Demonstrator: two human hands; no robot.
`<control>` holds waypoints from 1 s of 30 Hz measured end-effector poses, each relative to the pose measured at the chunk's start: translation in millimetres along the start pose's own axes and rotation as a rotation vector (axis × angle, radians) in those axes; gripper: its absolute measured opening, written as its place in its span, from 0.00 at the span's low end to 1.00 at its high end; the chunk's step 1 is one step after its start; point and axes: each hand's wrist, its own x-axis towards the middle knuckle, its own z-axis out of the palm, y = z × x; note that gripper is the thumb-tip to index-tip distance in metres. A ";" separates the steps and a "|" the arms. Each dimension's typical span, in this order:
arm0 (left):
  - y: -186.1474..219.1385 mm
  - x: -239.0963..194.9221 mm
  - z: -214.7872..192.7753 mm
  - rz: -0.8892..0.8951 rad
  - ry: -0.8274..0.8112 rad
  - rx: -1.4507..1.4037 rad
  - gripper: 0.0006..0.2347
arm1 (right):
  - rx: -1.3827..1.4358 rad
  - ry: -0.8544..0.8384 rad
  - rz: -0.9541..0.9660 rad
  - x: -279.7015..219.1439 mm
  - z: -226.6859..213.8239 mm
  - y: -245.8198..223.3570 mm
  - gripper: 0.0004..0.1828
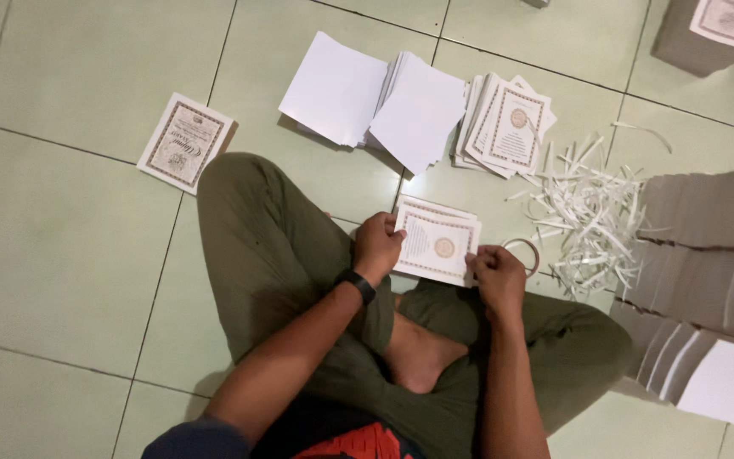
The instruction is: The person sits on the floor and assembles small cards by folding white paper and attaching printed designs. They use clear adhesive tape to secure the edges of the cards and place the finished items into a stack.
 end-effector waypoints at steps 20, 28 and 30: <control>21.6 2.7 -10.3 -0.109 0.066 -0.072 0.05 | -0.137 -0.015 0.137 3.2 11.7 -49.6 0.08; 16.3 4.5 -4.2 -0.043 0.111 -0.014 0.05 | -0.218 -0.035 0.140 11.1 16.1 -56.0 0.09; 14.1 4.3 -3.0 -0.020 0.125 -0.004 0.05 | -0.241 -0.046 0.134 12.4 15.4 -53.6 0.09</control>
